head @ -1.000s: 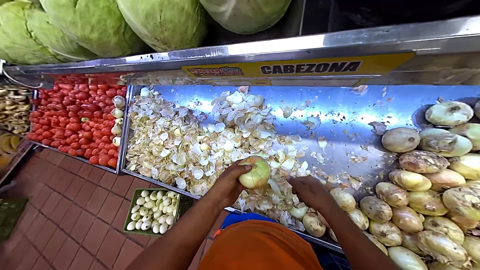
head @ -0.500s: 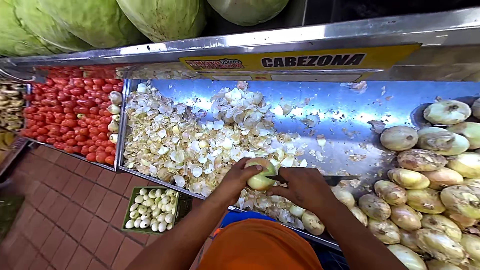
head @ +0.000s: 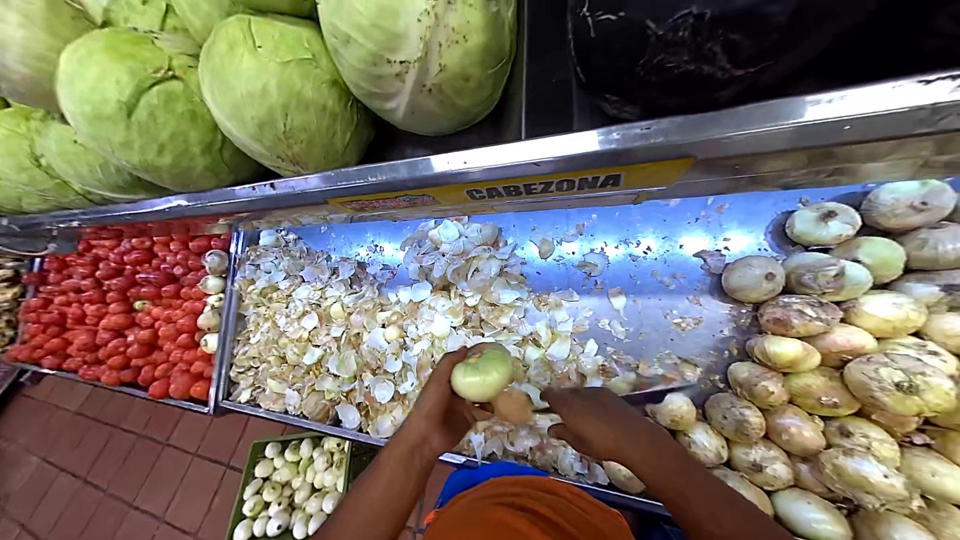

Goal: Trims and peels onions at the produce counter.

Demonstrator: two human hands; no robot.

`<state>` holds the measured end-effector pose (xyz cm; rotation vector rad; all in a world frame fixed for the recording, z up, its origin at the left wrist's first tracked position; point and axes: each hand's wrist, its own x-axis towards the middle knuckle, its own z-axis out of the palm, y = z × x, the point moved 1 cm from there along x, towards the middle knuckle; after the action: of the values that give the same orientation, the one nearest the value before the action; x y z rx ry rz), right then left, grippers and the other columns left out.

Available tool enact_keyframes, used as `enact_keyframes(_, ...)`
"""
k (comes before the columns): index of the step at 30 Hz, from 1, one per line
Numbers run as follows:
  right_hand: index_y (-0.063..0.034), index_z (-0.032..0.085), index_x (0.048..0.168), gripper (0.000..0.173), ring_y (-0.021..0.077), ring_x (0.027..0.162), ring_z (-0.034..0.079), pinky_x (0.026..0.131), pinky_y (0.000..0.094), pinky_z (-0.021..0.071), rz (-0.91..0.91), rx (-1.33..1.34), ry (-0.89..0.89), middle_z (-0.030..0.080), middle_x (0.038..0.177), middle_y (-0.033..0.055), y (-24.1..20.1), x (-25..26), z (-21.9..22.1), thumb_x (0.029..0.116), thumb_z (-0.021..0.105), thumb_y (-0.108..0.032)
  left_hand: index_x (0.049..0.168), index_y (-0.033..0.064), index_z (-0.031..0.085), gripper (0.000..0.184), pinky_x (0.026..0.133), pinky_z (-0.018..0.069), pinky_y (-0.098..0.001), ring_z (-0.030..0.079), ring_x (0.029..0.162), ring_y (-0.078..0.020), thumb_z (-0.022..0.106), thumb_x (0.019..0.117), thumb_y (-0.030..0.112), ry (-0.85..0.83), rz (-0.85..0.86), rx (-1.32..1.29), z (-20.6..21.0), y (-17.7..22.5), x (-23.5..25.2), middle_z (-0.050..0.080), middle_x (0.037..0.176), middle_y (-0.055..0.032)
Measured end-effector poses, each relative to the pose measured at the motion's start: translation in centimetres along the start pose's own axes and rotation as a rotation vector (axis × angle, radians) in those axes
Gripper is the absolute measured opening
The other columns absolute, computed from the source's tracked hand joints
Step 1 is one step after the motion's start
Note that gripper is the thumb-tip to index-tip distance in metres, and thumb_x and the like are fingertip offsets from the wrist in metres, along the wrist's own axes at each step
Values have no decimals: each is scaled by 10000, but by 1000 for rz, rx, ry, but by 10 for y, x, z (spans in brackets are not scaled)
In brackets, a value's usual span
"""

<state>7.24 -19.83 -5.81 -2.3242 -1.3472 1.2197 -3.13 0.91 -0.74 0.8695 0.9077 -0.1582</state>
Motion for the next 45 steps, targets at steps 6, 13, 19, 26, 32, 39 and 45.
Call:
enact_keyframes(6, -40, 563, 1253, 253, 232, 844, 698, 791, 444, 594, -101, 734, 277, 701, 1042, 108, 68, -15, -26, 1066, 444, -162, 1429, 60, 487, 643, 922, 577, -482, 671, 1092, -324, 695, 841, 217, -136, 230, 127, -15, 7, 3, 645, 1249, -230)
enact_keyframes(13, -67, 656, 1145, 317, 181, 640, 611, 605, 369, 540, -153, 927, 306, 657, 804, 69, 30, -18, -31, 1096, 445, -299, 1367, 79, 548, 604, 954, 563, -473, 666, 1091, -296, 770, 809, 141, -54, 386, 370, -8, -4, 4, 669, 1224, -172)
enact_keyframes(19, -133, 658, 943, 474, 142, 537, 534, 519, 324, 454, 33, 837, 209, 586, 675, 9, -10, -10, -6, 1092, 396, -499, 1349, 104, 543, 564, 912, 579, -443, 670, 1061, -269, 778, 838, 67, -70, 412, 410, 1, -8, -2, 661, 1214, -153)
enact_keyframes(26, -60, 629, 926, 471, 114, 458, 477, 440, 248, 427, 42, 1217, 112, 534, 621, 31, -13, -9, -8, 1113, 398, -426, 1366, 180, 538, 689, 872, 622, -420, 694, 1045, -223, 880, 767, 190, 1, 446, 661, 7, -17, -4, 672, 1205, -84)
enact_keyframes(32, -83, 651, 905, 540, 115, 485, 493, 466, 277, 424, 64, 1027, 117, 553, 636, 13, -5, -10, -4, 1083, 411, -533, 1346, 141, 548, 654, 866, 623, -438, 698, 1026, -240, 858, 773, 196, 79, 493, 610, 6, -24, -2, 677, 1183, -103)
enact_keyframes(39, -81, 655, 947, 534, 93, 471, 468, 461, 253, 407, 26, 1115, 139, 544, 630, -4, -1, -13, 3, 1083, 405, -532, 1356, 140, 515, 744, 843, 627, -408, 702, 1009, -204, 884, 721, 264, 83, 544, 737, 17, -28, -3, 674, 1178, -76)
enact_keyframes(45, -83, 638, 881, 561, 111, 459, 472, 444, 261, 415, -37, 1202, 142, 528, 606, 13, -1, -9, 10, 1086, 379, -537, 1357, 171, 514, 724, 883, 619, -383, 699, 1029, -172, 888, 747, 282, 72, 478, 800, 16, -30, -5, 683, 1175, -51)
